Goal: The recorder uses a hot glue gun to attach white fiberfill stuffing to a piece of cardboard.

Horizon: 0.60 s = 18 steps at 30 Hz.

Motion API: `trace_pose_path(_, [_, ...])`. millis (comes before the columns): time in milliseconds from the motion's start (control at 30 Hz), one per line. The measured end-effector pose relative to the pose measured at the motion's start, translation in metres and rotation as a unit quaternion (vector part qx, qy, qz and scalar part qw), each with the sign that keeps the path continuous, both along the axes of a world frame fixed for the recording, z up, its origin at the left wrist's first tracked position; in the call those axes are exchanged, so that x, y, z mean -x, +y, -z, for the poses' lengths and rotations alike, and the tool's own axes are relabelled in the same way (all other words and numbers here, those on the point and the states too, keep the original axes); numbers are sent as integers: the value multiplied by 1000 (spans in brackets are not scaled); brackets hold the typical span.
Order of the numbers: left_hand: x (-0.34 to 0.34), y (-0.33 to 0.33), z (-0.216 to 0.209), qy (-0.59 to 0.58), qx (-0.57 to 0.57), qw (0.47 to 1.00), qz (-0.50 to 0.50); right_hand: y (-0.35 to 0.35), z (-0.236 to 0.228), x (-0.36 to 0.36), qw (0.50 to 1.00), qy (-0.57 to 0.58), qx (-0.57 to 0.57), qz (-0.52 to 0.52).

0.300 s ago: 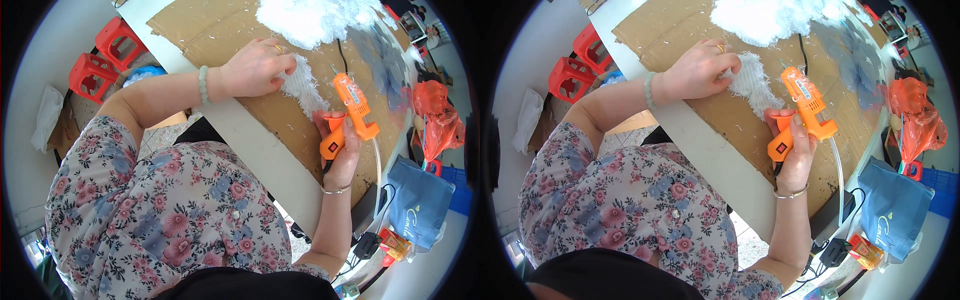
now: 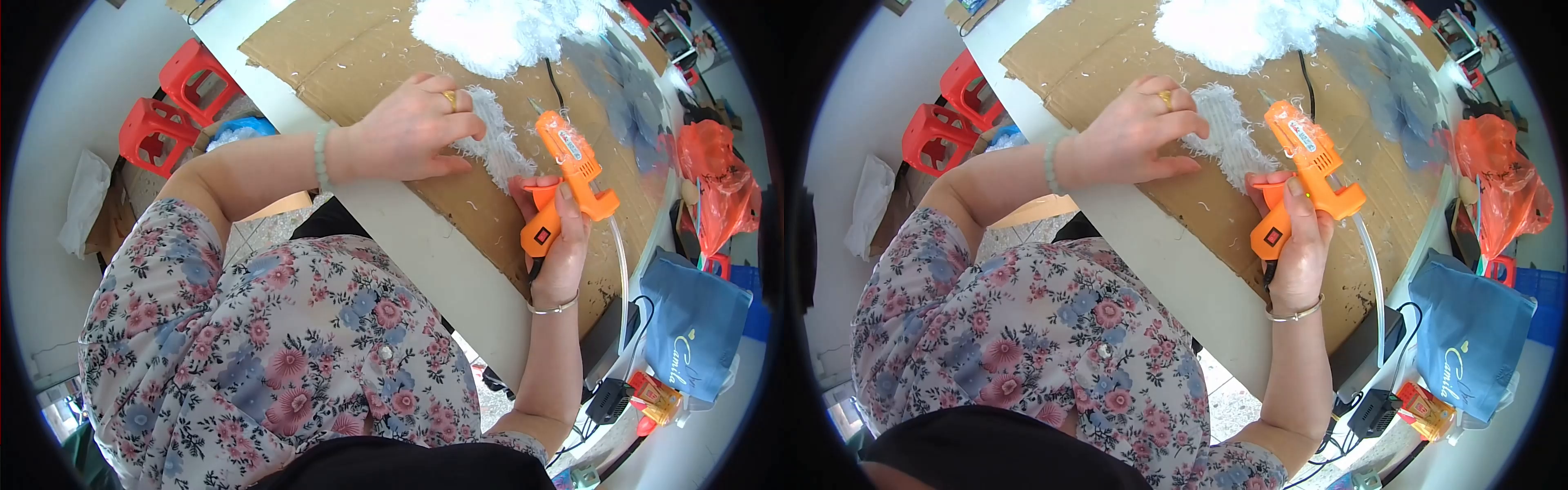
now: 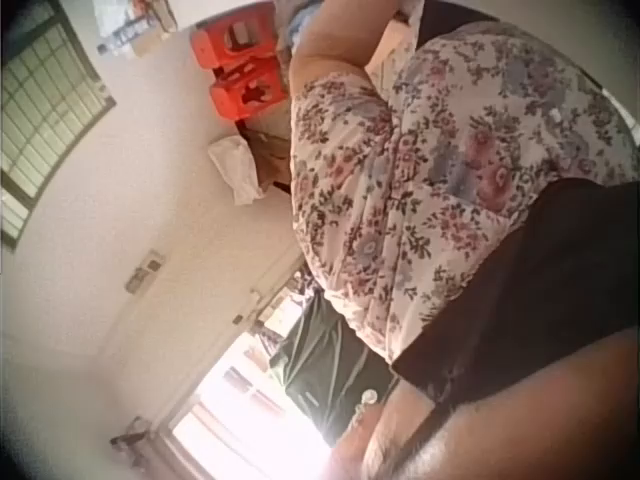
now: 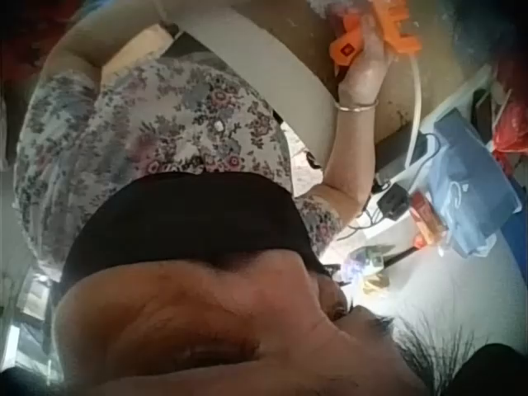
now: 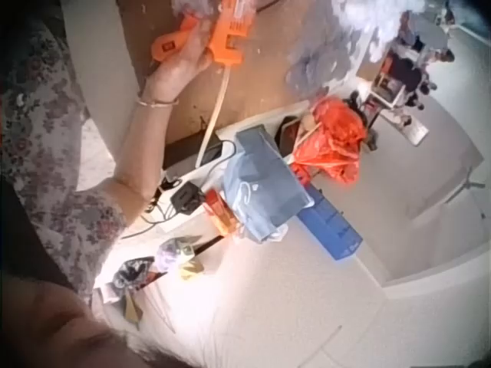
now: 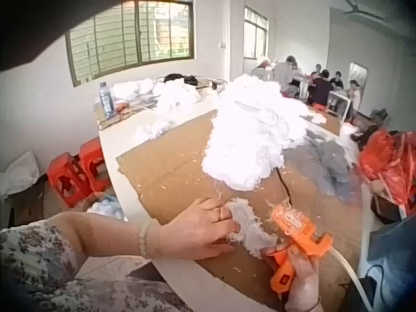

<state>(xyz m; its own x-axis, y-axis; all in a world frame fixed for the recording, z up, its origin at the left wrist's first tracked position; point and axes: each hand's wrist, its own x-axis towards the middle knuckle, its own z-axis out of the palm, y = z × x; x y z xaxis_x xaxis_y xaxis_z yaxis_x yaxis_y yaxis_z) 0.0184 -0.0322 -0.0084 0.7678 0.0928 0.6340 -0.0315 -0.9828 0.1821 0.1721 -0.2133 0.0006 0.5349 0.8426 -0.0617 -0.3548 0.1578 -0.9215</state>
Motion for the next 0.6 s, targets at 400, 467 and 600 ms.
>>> trace_pose_path(400, [-19,24,2,38,108,992,-51,1,-1,7,1000,-25,15,5])
trace_pose_path(467, [-13,32,-1,20,172,983,-59,1,-3,9,999,-30,28,16])
trace_pose_path(600, [13,42,-4,-64,297,942,-140,0,-5,9,999,-27,21,19])
